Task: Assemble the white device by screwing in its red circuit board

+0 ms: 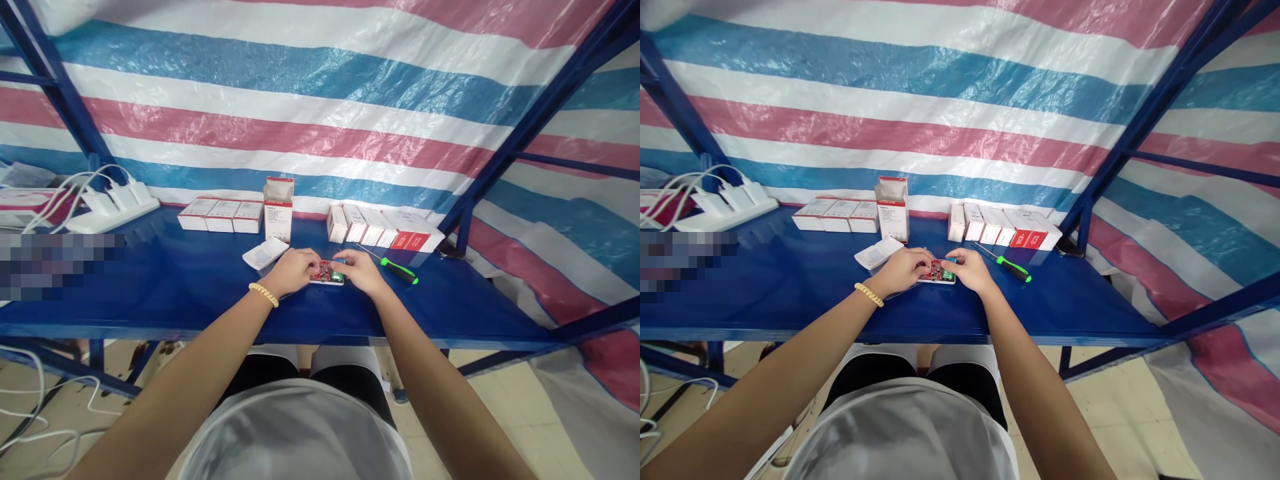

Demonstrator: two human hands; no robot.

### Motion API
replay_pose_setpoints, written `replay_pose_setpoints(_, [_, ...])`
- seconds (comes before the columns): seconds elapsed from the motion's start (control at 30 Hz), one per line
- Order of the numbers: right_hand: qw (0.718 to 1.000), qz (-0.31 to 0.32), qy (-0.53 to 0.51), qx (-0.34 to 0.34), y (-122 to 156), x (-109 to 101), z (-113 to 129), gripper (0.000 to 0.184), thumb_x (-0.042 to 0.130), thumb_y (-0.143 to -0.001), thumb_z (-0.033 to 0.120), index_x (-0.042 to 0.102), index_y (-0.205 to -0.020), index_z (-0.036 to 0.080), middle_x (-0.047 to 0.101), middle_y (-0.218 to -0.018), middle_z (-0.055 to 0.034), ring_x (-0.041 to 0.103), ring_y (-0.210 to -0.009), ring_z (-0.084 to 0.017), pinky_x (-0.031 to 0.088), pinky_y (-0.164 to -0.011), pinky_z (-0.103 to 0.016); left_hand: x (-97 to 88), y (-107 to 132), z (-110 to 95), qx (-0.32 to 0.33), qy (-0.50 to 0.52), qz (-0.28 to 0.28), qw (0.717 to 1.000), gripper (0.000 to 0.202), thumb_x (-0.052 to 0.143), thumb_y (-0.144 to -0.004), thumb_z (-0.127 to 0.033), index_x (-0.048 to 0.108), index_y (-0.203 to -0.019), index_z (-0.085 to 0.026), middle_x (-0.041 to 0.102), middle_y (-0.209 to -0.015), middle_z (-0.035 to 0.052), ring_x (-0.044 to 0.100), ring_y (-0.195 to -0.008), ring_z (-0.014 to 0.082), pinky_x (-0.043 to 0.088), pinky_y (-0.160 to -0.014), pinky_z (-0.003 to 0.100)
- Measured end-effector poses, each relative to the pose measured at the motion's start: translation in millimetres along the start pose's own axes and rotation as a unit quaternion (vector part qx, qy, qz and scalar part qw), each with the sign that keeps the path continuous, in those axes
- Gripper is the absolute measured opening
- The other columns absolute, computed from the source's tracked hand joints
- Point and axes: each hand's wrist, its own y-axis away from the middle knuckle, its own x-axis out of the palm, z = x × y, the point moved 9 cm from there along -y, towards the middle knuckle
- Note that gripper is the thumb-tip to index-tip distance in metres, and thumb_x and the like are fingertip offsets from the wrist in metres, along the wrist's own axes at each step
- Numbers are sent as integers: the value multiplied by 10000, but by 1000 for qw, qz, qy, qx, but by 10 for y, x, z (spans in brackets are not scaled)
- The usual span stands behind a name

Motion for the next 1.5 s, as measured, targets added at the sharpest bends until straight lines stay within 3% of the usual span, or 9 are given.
replay_pose_setpoints(0.53, [1000,3,23,-5,3,7,28,397,726,-636,505,668,-821,158,557,-599,14,452,-530,-111,354,-530,-267,61,15,-141,52,-100,42,993,185,491,-916,-142,649,-825,-165,718,-1025,58,653,-971,195,441,-863,339])
replay_pose_setpoints(0.8, [1000,11,22,-14,-7,9,13,379,729,-648,478,680,-841,156,580,-626,6,463,-547,-113,370,-544,-269,84,1,-83,37,-79,45,995,166,516,-907,-155,652,-813,-169,707,-982,48,646,-964,197,442,-887,340])
replay_pose_setpoints(0.9, [1000,14,20,-15,-13,9,0,379,725,-664,481,685,-850,152,597,-637,-3,477,-549,-117,377,-541,-270,62,0,-17,11,-31,32,999,167,525,-906,-179,673,-830,-175,698,-1004,50,642,-970,191,458,-918,329])
replay_pose_setpoints(1.0, [999,9,29,-21,-22,-2,-15,359,720,-676,463,690,-850,151,604,-631,-6,485,-538,-118,381,-532,-270,12,16,138,-55,6,14,998,155,595,-881,-294,693,-923,-182,680,-1054,64,642,-987,211,474,-929,349])
replay_pose_setpoints(1.1, [999,-9,43,-31,-26,-24,-13,321,713,-677,437,690,-832,158,616,-621,-8,492,-532,-123,386,-529,-272,1,67,354,-156,72,23,985,432,683,-799,-445,638,-1133,-176,669,-1123,89,643,-1022,248,500,-908,381])
replay_pose_setpoints(1.17, [998,-33,45,-35,-23,-61,0,300,710,-669,422,684,-817,163,655,-664,-26,513,-549,-132,401,-541,-279,12,102,441,-201,136,30,970,625,747,-727,-456,559,-1251,-172,655,-1187,100,641,-1051,253,511,-902,375])
replay_pose_setpoints(1.27, [996,-70,25,-54,-6,-124,53,276,705,-660,394,669,-815,168,720,-804,-64,581,-628,-153,442,-601,-295,21,110,456,-212,169,35,962,681,801,-657,-359,539,-1259,-181,652,-1210,91,644,-1040,247,510,-906,368])
replay_pose_setpoints(1.5, [996,-58,-7,-67,9,-109,70,257,727,-665,372,644,-810,177,742,-844,-73,652,-696,-179,479,-645,-304,63,76,464,-191,190,22,963,441,733,-694,-233,602,-1114,-198,705,-1010,35,668,-879,207,522,-783,323])
